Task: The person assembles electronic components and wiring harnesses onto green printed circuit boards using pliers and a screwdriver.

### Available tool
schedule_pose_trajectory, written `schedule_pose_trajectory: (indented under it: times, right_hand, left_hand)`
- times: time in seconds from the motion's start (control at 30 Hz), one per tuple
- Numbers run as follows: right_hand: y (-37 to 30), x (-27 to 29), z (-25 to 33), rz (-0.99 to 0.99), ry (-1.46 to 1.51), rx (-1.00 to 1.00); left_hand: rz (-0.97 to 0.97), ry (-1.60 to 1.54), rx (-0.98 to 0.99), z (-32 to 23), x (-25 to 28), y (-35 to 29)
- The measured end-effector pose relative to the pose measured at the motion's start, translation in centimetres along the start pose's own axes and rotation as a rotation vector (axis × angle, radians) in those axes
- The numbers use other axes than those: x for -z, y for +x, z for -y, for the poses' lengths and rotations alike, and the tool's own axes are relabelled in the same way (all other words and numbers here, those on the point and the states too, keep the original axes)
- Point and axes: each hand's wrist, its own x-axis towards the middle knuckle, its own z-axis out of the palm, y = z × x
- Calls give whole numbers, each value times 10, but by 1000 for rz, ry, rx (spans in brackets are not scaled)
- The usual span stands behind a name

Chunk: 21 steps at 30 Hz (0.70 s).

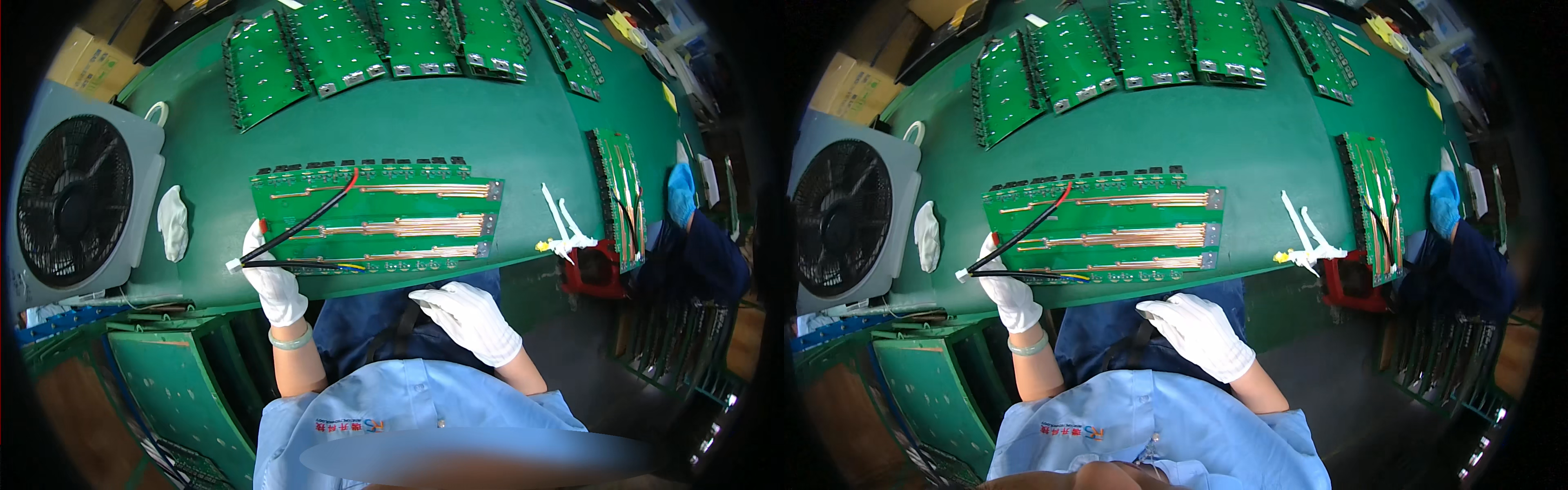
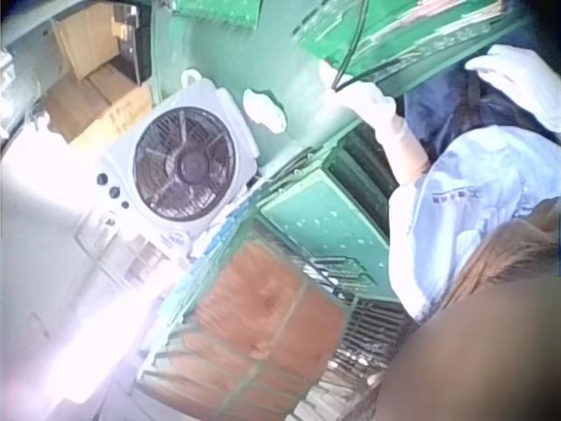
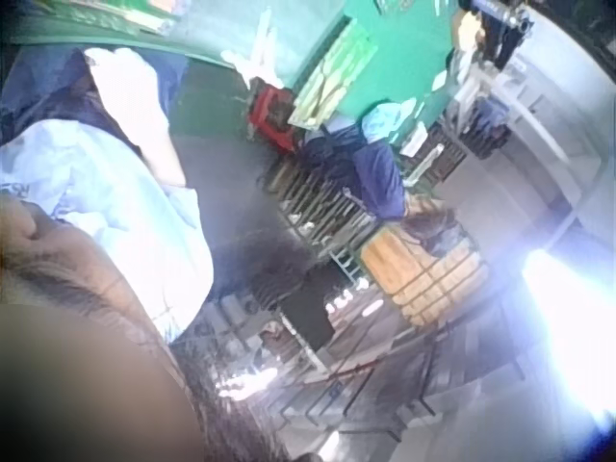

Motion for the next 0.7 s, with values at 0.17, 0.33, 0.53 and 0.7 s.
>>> schedule_pose_trajectory:
  times: [0.17,0.33,0.53,0.7]
  right_hand:
    - [6,9,19,-108,96,-3]
    - [34,-1,39,-213,199,109]
    - [80,-14,85,-305,23,271]
    - [88,-31,94,-297,21,292]
  left_hand:
    - [50,-8,-15,-9,-3,-2]
    - [88,-50,-9,-10,-4,-2]
    - [83,-95,115,-10,-4,-2]
    - [53,-149,231,-20,-8,-3]
